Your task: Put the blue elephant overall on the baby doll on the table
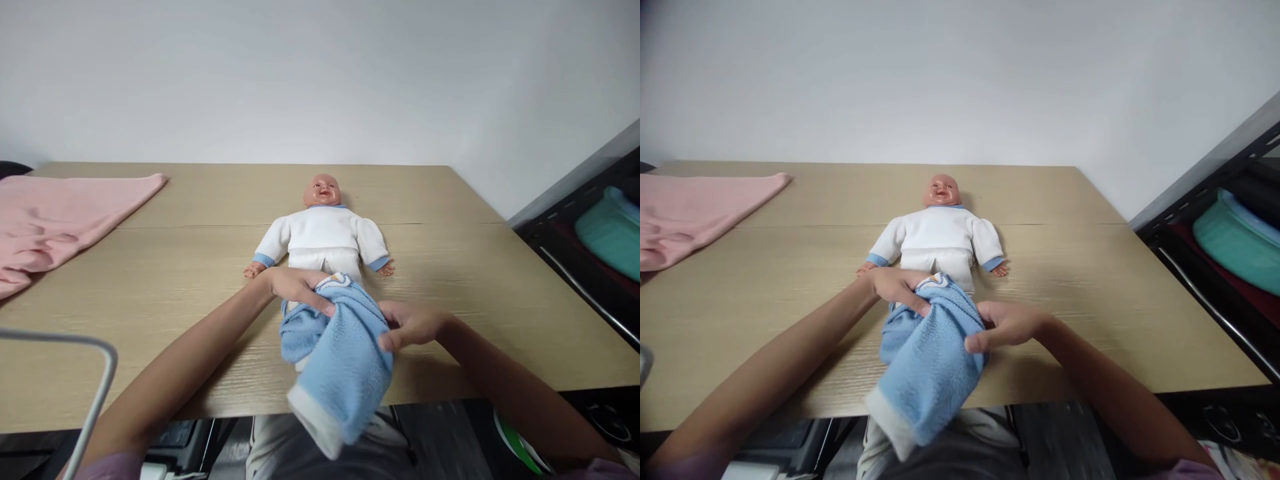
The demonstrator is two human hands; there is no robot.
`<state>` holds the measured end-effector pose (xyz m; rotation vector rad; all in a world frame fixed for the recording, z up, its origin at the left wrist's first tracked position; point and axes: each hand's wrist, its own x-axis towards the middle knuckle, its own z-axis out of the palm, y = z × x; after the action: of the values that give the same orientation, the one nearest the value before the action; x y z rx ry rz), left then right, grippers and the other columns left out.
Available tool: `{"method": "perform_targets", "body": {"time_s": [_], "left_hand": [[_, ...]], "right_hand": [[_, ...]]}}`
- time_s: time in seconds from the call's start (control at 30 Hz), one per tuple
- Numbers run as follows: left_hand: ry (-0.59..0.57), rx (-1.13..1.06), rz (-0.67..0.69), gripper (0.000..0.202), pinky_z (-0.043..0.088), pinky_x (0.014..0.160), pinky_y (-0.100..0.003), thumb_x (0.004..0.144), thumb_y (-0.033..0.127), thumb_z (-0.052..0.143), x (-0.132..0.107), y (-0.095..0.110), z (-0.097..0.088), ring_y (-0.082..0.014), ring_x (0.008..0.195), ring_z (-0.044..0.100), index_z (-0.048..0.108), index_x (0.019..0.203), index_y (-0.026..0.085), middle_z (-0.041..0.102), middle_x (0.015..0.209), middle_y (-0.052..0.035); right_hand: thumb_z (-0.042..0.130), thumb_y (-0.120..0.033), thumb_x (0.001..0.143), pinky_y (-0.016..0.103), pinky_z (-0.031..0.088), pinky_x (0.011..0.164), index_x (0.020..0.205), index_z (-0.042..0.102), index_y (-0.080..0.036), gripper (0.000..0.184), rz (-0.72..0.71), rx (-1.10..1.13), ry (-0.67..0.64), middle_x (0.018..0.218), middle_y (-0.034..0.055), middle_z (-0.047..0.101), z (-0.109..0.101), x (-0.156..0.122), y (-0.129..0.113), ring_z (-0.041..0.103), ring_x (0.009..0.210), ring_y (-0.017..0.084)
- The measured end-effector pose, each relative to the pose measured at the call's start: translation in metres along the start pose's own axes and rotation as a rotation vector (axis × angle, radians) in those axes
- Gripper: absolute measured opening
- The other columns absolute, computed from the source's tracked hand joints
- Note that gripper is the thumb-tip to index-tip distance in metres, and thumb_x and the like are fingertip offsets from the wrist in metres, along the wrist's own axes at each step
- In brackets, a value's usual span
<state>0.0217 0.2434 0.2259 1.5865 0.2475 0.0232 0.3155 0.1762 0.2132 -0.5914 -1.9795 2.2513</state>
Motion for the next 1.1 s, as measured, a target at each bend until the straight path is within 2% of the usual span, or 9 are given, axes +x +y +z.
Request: {"method": "perform_targets", "body": {"time_s": [0.1,0.17,0.3,0.4,0.57,0.7,0.83,0.93,1.1], "left_hand": [[0.014,0.026,0.020,0.051,0.059,0.118,-0.037,0.101,0.058,0.081,0.001,0.001,0.000,-0.0279,0.127,0.077,0.081,0.131,0.016,0.084,0.133,-0.0097],[0.008,0.031,0.025,0.049,0.059,0.117,-0.037,0.102,0.057,0.080,0.003,0.002,0.001,-0.0278,0.126,0.077,0.080,0.129,0.016,0.083,0.132,-0.0100],[0.017,-0.013,-0.014,0.042,0.065,0.098,-0.030,0.094,0.056,0.088,0.002,-0.001,0.002,-0.0237,0.100,0.080,0.081,0.106,0.017,0.085,0.106,-0.0057],[-0.045,-0.169,-0.042,0.054,0.069,0.087,-0.031,0.078,0.055,0.100,0.000,-0.003,0.003,-0.0246,0.089,0.081,0.081,0.110,0.017,0.085,0.100,-0.0052],[-0.135,-0.137,-0.025,0.056,0.069,0.091,-0.031,0.064,0.046,0.108,0.001,0.000,0.001,-0.0265,0.088,0.081,0.084,0.105,0.017,0.087,0.095,-0.0044],[-0.084,-0.091,0.024,0.051,0.064,0.105,-0.030,0.071,0.047,0.105,0.001,-0.004,-0.002,-0.0276,0.107,0.081,0.084,0.106,0.017,0.087,0.107,-0.0045],[-0.032,-0.075,0.054,0.058,0.058,0.119,-0.036,0.086,0.059,0.093,-0.001,-0.012,-0.002,-0.0312,0.128,0.077,0.082,0.122,0.015,0.085,0.119,-0.0088],[0.006,-0.023,0.028,0.063,0.057,0.121,-0.040,0.090,0.065,0.088,-0.001,-0.011,0.000,-0.0317,0.127,0.076,0.081,0.127,0.015,0.085,0.120,-0.0099],[0.030,0.032,-0.011,0.061,0.061,0.113,-0.035,0.093,0.068,0.085,-0.001,-0.005,0.002,-0.0276,0.118,0.077,0.081,0.123,0.015,0.085,0.120,-0.0082]], "right_hand": [[0.105,-0.063,0.070,0.033,0.061,0.093,0.116,0.077,-0.016,0.072,0.041,0.010,-0.075,0.101,0.0030,0.077,0.003,-0.001,0.000,0.071,0.096,0.022],[0.108,-0.054,0.067,0.033,0.062,0.093,0.121,0.077,-0.018,0.072,0.047,0.054,-0.055,0.099,0.0015,0.077,0.004,-0.002,0.004,0.072,0.096,0.022],[0.104,-0.052,0.075,0.027,0.060,0.087,0.127,0.077,-0.020,0.067,-0.093,0.271,0.127,0.106,0.0023,0.079,0.006,0.002,0.015,0.072,0.095,0.019],[0.097,-0.053,0.081,0.028,0.058,0.086,0.126,0.077,-0.019,0.059,-0.195,0.446,0.275,0.111,0.0049,0.081,0.008,0.011,0.016,0.072,0.092,0.018],[0.084,-0.058,0.090,0.042,0.057,0.107,0.135,0.075,-0.017,0.062,-0.136,0.513,0.256,0.120,0.0119,0.082,0.012,0.024,0.013,0.076,0.111,0.028],[0.086,-0.063,0.093,0.039,0.056,0.109,0.137,0.074,-0.018,0.064,-0.082,0.376,0.268,0.128,0.0108,0.080,0.009,0.018,0.024,0.074,0.116,0.026],[0.101,-0.063,0.077,0.036,0.057,0.106,0.140,0.073,-0.018,0.083,-0.075,0.223,0.122,0.134,0.0106,0.078,0.006,0.009,0.028,0.072,0.121,0.027],[0.107,-0.058,0.068,0.034,0.059,0.100,0.138,0.074,-0.018,0.086,-0.087,0.238,0.030,0.123,0.0076,0.080,0.006,0.008,0.030,0.074,0.111,0.025],[0.107,-0.054,0.064,0.030,0.061,0.088,0.137,0.074,-0.020,0.087,-0.181,0.412,0.157,0.108,0.0036,0.080,0.008,0.014,0.041,0.073,0.094,0.020]]}}
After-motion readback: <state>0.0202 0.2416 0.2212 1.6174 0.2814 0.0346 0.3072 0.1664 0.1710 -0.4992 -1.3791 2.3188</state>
